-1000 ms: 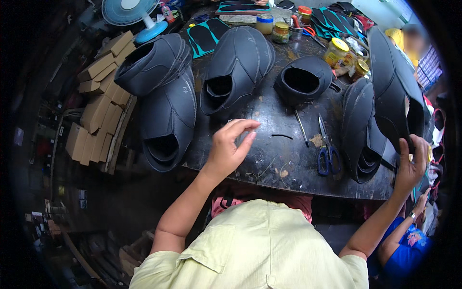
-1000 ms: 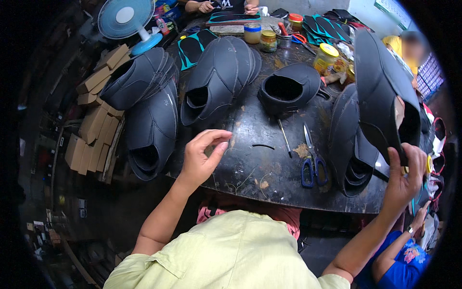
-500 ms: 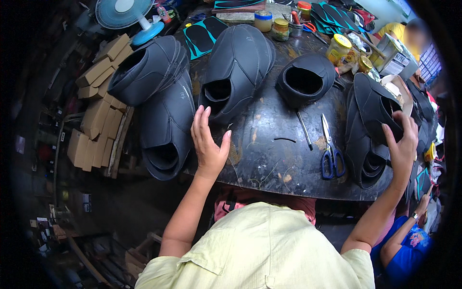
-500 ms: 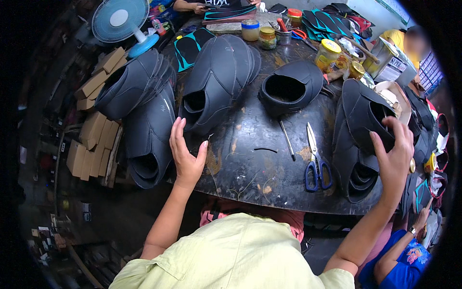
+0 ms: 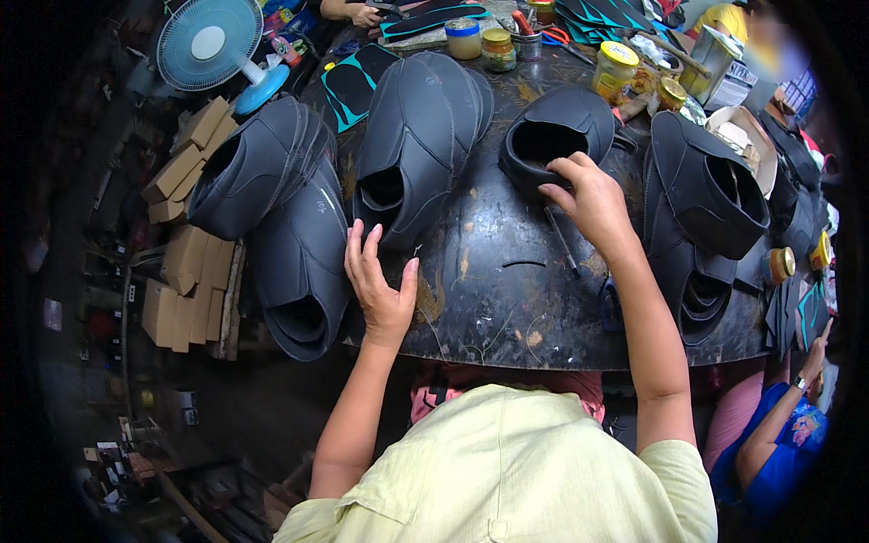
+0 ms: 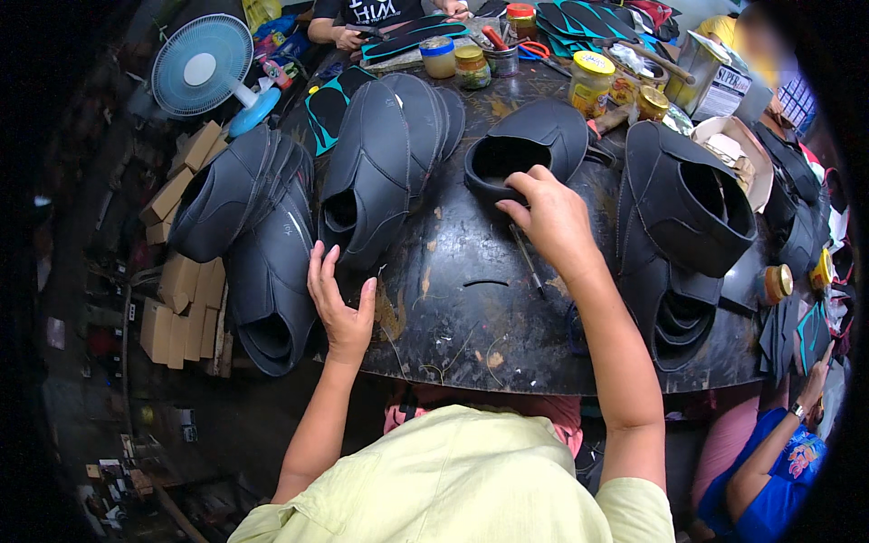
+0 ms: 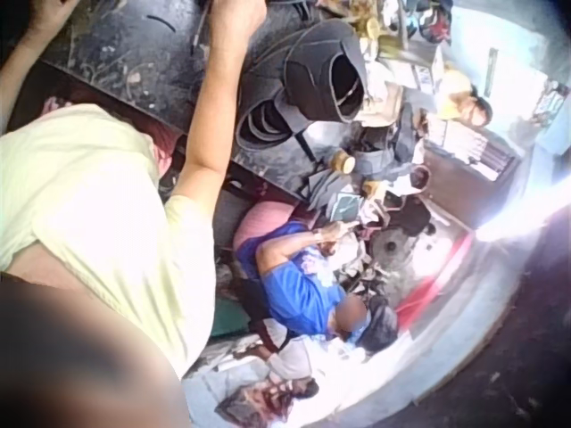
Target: The person trims excess material from the interior of a black slipper using scissors, then marks the exterior with a pen. They handle multiple slippers and a colorful tote bag, retrieving a small black item from the bag.
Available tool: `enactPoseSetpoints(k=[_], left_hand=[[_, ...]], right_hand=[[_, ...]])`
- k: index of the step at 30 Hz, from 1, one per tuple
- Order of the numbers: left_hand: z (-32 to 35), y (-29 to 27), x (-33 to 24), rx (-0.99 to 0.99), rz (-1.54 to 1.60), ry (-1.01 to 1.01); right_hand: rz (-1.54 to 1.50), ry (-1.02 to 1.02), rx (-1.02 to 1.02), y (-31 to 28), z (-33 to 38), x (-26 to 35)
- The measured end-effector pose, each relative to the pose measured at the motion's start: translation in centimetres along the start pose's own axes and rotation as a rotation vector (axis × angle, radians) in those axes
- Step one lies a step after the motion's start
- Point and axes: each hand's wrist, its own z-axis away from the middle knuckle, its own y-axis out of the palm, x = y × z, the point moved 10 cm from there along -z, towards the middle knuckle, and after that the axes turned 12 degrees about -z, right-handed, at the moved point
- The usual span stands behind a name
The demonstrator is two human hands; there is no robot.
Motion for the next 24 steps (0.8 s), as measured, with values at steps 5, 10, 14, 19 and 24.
enactPoseSetpoints(k=[5,10,14,19,24], left_hand=[[-3.2,0.1,-0.2,0.057,0.061,0.001],[-4.9,0.4,0.3,0.048,0.098,-0.064],[-4.8,0.4,0.9,0.032,0.192,-0.134],[-4.7,1.1,2.9,0.121,0.389,-0.374],[-5.7,0.1,3.6,0.088,0.541,-0.419]], right_hand=[[0.149,-0.034,-0.013,-3.9,2.8,-1.3],[0.157,-0.018,-0.151,-5.8,4.7,-0.8],[0.05,-0.03,-0.258,-6.3,6.8,0.8],[-0.073,0.136,-0.005,-3.1,9.8,-1.0],[0.096,0.128,0.019,-0.5,11.0,-2.2]])
